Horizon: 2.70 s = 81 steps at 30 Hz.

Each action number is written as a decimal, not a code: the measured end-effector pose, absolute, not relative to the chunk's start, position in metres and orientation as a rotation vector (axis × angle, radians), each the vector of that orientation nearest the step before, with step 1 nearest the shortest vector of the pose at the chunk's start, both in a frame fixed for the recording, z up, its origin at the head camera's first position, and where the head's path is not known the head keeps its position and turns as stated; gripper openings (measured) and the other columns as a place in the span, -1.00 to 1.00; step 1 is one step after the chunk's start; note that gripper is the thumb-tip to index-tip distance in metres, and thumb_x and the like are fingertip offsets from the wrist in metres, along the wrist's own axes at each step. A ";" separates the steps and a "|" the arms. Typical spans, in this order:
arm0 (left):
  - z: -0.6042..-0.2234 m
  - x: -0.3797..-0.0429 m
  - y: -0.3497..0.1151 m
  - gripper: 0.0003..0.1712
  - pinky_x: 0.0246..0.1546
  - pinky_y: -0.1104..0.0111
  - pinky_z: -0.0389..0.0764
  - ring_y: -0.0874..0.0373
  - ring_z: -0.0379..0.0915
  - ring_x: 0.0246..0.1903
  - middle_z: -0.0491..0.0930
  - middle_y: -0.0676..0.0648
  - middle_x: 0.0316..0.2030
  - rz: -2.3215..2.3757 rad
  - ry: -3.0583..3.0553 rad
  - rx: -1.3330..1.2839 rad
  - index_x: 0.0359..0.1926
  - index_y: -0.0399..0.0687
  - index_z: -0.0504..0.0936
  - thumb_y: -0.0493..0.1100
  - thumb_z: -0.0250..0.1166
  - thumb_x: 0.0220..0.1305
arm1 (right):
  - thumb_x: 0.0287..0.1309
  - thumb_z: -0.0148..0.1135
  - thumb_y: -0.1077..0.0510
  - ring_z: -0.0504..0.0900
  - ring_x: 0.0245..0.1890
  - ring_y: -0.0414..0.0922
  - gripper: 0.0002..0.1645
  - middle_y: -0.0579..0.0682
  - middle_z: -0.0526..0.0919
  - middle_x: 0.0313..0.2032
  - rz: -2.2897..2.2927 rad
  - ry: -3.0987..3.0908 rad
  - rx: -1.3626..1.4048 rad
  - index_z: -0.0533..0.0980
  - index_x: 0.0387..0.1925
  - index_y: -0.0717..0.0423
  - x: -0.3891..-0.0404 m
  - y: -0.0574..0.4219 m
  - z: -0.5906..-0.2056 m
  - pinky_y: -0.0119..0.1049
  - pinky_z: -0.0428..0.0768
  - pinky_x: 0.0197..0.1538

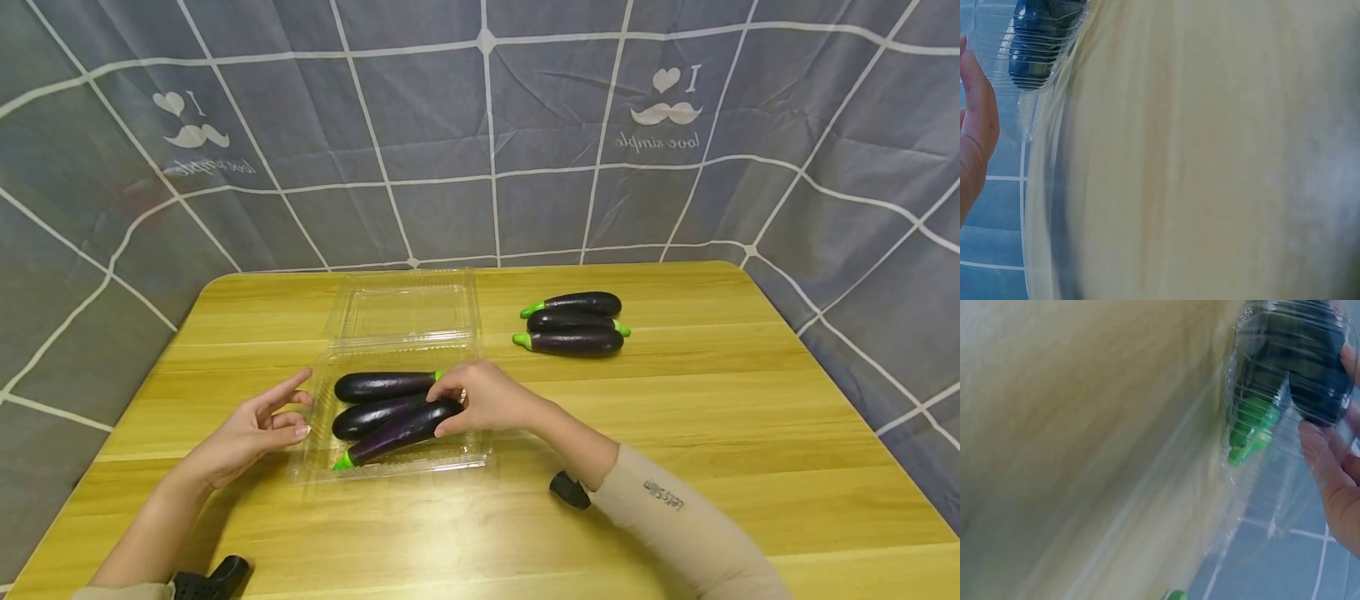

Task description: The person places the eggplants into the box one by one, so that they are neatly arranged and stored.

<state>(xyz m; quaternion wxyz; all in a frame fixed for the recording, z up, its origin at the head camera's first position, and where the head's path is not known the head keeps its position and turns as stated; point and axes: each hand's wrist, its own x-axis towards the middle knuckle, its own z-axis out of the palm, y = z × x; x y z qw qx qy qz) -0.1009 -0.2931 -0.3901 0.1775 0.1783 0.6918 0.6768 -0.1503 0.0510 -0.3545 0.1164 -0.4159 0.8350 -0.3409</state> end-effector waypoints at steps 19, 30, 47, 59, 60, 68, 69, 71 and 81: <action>-0.393 -0.101 -0.294 -0.12 -0.20 0.50 0.54 0.35 0.46 -0.24 0.26 -0.09 0.00 1.919 1.952 0.520 0.45 -0.18 -0.16 -0.51 0.08 0.23 | -0.06 0.45 0.07 0.48 -0.30 -0.22 -0.56 -0.09 0.60 -0.25 -0.735 2.484 -1.245 0.57 -0.09 0.04 -0.147 0.040 -0.359 -0.45 0.45 -0.22; -0.390 -0.101 -0.294 -0.14 -0.21 0.50 0.54 0.35 0.45 -0.24 0.25 -0.08 0.01 1.905 1.961 0.495 0.45 -0.17 -0.15 -0.50 0.08 0.25 | 0.03 0.37 0.16 0.53 -0.14 -0.07 -0.61 0.03 0.59 -0.15 -0.943 2.350 -1.183 0.56 -0.06 0.14 -0.147 0.046 -0.355 -0.33 0.54 -0.11; -0.390 -0.101 -0.294 -0.14 -0.20 0.50 0.54 0.35 0.45 -0.26 0.26 -0.08 0.01 1.918 1.938 0.494 0.45 -0.17 -0.16 -0.51 0.07 0.25 | 0.02 0.36 0.24 0.53 -0.09 0.07 -0.59 0.14 0.60 -0.09 -1.215 2.257 -1.072 0.55 -0.04 0.27 -0.158 0.069 -0.338 -0.30 0.57 -0.10; -0.389 -0.101 -0.292 -0.13 -0.20 0.50 0.54 0.36 0.45 -0.24 0.26 -0.09 0.00 1.917 1.950 0.482 0.45 -0.21 -0.18 -0.50 0.08 0.25 | -0.01 0.40 0.19 0.55 -0.10 0.09 -0.61 0.02 0.61 -0.11 -1.276 2.355 -1.038 0.58 -0.08 0.15 -0.168 0.100 -0.331 -0.18 0.55 -0.05; -0.389 -0.101 -0.292 -0.13 -0.20 0.50 0.54 0.36 0.45 -0.24 0.26 -0.09 0.00 1.914 1.951 0.483 0.45 -0.21 -0.18 -0.50 0.08 0.25 | -0.01 0.40 0.18 0.55 -0.09 0.08 -0.60 0.04 0.62 -0.11 -1.274 2.367 -1.036 0.58 -0.08 0.16 -0.169 0.103 -0.331 -0.18 0.55 -0.03; -0.388 -0.102 -0.292 -0.13 -0.22 0.50 0.54 0.35 0.45 -0.26 0.24 -0.12 0.01 1.903 1.963 0.478 0.45 -0.19 -0.17 -0.49 0.08 0.25 | -0.02 0.41 0.14 0.55 -0.07 0.03 -0.58 -0.02 0.62 -0.12 -1.226 2.493 -0.993 0.58 -0.07 0.16 -0.172 0.128 -0.329 -0.14 0.51 0.02; -0.388 -0.102 -0.292 -0.13 -0.22 0.50 0.54 0.35 0.45 -0.26 0.24 -0.13 0.01 1.903 1.963 0.478 0.45 -0.19 -0.17 -0.49 0.08 0.25 | -0.02 0.41 0.14 0.54 -0.07 0.04 -0.58 -0.03 0.62 -0.12 -1.227 2.500 -0.982 0.57 -0.06 0.15 -0.172 0.131 -0.329 -0.12 0.50 0.02; -0.388 -0.102 -0.292 -0.13 -0.21 0.50 0.54 0.35 0.45 -0.26 0.24 -0.13 0.01 1.903 1.964 0.481 0.45 -0.19 -0.18 -0.49 0.08 0.25 | -0.02 0.41 0.14 0.54 -0.07 0.04 -0.57 -0.03 0.61 -0.12 -1.228 2.511 -0.963 0.57 -0.06 0.15 -0.172 0.137 -0.330 -0.10 0.50 0.03; -0.388 -0.101 -0.293 -0.13 -0.21 0.49 0.54 0.35 0.44 -0.24 0.24 -0.11 0.01 1.902 1.958 0.491 0.45 -0.22 -0.19 -0.49 0.08 0.25 | -0.05 0.43 0.17 0.55 -0.12 -0.07 -0.58 -0.01 0.62 -0.13 -1.224 2.594 -0.912 0.58 -0.09 0.17 -0.168 0.161 -0.334 -0.18 0.54 -0.03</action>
